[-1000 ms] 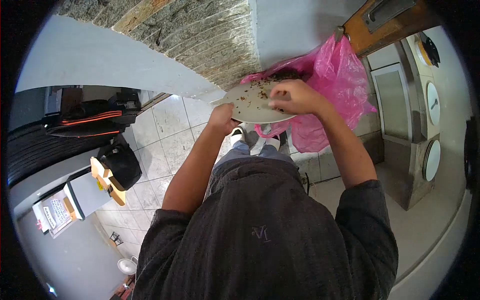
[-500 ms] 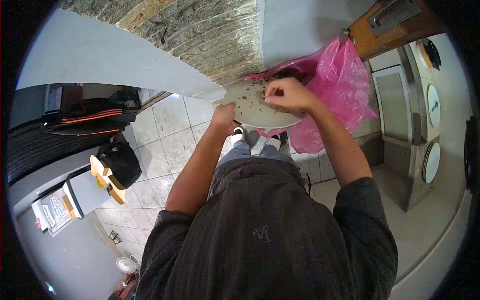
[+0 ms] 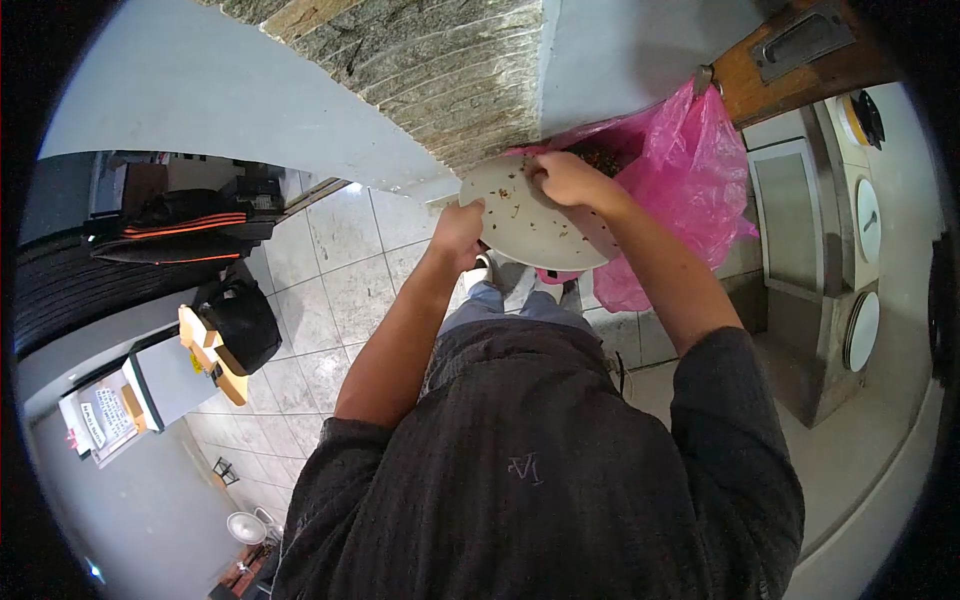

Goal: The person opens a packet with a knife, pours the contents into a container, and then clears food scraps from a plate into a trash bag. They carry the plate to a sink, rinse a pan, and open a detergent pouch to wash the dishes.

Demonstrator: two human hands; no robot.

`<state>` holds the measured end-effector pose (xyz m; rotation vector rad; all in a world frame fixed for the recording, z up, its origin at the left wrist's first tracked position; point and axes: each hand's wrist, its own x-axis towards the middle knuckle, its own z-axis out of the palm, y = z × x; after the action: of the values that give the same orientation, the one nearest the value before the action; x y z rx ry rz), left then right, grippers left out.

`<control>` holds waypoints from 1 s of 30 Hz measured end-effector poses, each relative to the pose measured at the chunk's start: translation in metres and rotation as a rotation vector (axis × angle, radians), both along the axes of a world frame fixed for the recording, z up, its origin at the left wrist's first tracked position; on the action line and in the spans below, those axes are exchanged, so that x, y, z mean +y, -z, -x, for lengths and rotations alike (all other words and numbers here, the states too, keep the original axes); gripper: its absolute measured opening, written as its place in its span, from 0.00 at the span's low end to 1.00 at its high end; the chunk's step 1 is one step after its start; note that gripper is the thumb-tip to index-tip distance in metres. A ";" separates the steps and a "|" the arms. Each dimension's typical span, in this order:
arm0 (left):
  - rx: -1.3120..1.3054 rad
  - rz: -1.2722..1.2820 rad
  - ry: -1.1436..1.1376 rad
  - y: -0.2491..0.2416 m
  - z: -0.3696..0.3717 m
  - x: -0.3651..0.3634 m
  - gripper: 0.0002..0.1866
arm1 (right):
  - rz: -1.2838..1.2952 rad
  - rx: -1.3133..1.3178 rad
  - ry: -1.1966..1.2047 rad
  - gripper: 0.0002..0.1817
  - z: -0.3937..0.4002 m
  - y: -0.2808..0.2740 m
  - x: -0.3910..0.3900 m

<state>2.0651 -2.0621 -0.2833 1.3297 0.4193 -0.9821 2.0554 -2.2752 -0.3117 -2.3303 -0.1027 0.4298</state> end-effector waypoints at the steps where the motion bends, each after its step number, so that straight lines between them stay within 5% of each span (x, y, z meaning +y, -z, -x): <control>1: -0.002 0.001 0.001 0.000 -0.001 0.001 0.22 | 0.268 0.008 0.072 0.15 -0.005 0.013 -0.007; 2: -0.006 0.010 0.000 0.000 -0.001 0.001 0.22 | 0.535 0.017 0.145 0.15 -0.008 0.026 -0.014; 4: -0.010 0.018 0.000 0.002 -0.004 0.003 0.22 | 0.618 -0.156 0.302 0.14 -0.002 0.006 -0.008; 6: -0.004 0.019 0.004 0.004 -0.006 0.003 0.21 | 0.024 -0.154 0.179 0.15 -0.008 -0.006 -0.006; 10: -0.027 0.043 0.042 0.003 -0.007 0.001 0.20 | -0.081 -0.008 0.035 0.15 -0.016 0.012 -0.001; 12: -0.012 0.049 0.045 0.007 -0.008 0.001 0.20 | 0.398 -0.055 0.219 0.14 -0.017 0.025 -0.012; 13: -0.013 0.047 0.043 0.008 -0.009 0.001 0.20 | 0.397 -0.056 0.217 0.14 -0.016 0.026 -0.015; 16: -0.029 0.035 0.042 0.011 -0.010 0.002 0.19 | 0.313 -0.185 0.257 0.14 -0.008 0.008 -0.011; 18: -0.044 0.065 0.047 0.013 -0.011 0.002 0.19 | 0.004 -0.201 0.010 0.15 0.000 -0.032 0.013; 22: -0.045 0.011 0.089 0.019 -0.015 0.003 0.19 | -0.149 -0.204 -0.134 0.13 0.009 -0.028 0.035; 27: -0.020 0.002 0.062 0.009 -0.015 0.001 0.19 | 0.757 -0.140 -0.045 0.10 0.013 -0.019 0.002; 30: -0.019 0.047 0.045 0.011 -0.015 0.002 0.20 | 0.495 -0.268 0.157 0.10 0.017 -0.013 -0.022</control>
<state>2.0798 -2.0603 -0.2941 1.3100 0.3520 -1.0102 2.0386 -2.2968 -0.2989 -2.8495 0.0678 0.0613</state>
